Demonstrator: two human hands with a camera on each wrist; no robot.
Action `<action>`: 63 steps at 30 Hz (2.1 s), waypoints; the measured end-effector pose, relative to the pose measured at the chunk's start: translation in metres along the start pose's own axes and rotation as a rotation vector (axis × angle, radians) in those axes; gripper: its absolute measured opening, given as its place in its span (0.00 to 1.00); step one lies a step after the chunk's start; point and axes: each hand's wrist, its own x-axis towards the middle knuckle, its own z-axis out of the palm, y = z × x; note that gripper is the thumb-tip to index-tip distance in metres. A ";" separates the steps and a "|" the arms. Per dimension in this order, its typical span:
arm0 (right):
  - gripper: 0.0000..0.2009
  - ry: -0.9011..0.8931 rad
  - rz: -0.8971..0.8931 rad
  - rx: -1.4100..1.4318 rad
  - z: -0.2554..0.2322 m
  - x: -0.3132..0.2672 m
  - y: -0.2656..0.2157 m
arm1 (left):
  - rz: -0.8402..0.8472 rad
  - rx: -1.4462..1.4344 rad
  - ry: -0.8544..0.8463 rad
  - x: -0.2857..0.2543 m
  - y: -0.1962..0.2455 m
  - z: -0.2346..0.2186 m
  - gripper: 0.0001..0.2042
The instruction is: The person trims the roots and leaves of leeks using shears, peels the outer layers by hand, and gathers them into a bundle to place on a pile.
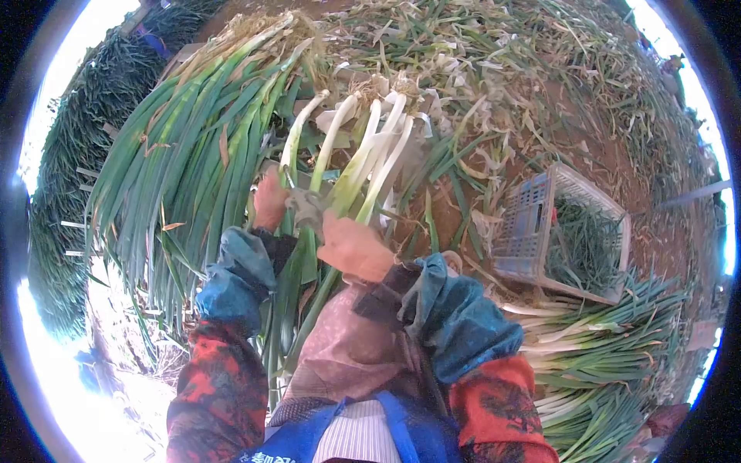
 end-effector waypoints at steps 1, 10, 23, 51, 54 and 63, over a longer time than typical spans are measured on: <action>0.21 0.008 -0.017 0.010 0.003 0.001 0.004 | -0.006 0.024 -0.020 -0.008 0.003 -0.004 0.16; 0.19 0.192 0.001 -0.031 0.003 0.015 0.021 | 0.058 0.065 -0.086 -0.079 0.032 -0.026 0.09; 0.20 0.336 0.041 -0.067 -0.014 0.018 0.046 | 0.133 -0.067 -0.070 -0.131 0.056 -0.024 0.17; 0.18 0.390 0.248 -0.173 -0.052 0.004 0.061 | 0.319 -0.163 -0.107 -0.113 0.073 0.015 0.18; 0.18 0.330 0.263 -0.190 -0.043 0.021 0.073 | 0.272 -0.129 -0.147 -0.128 0.063 0.009 0.19; 0.22 0.280 0.210 -0.074 -0.040 0.030 0.061 | 0.211 0.401 0.304 0.000 -0.040 -0.060 0.27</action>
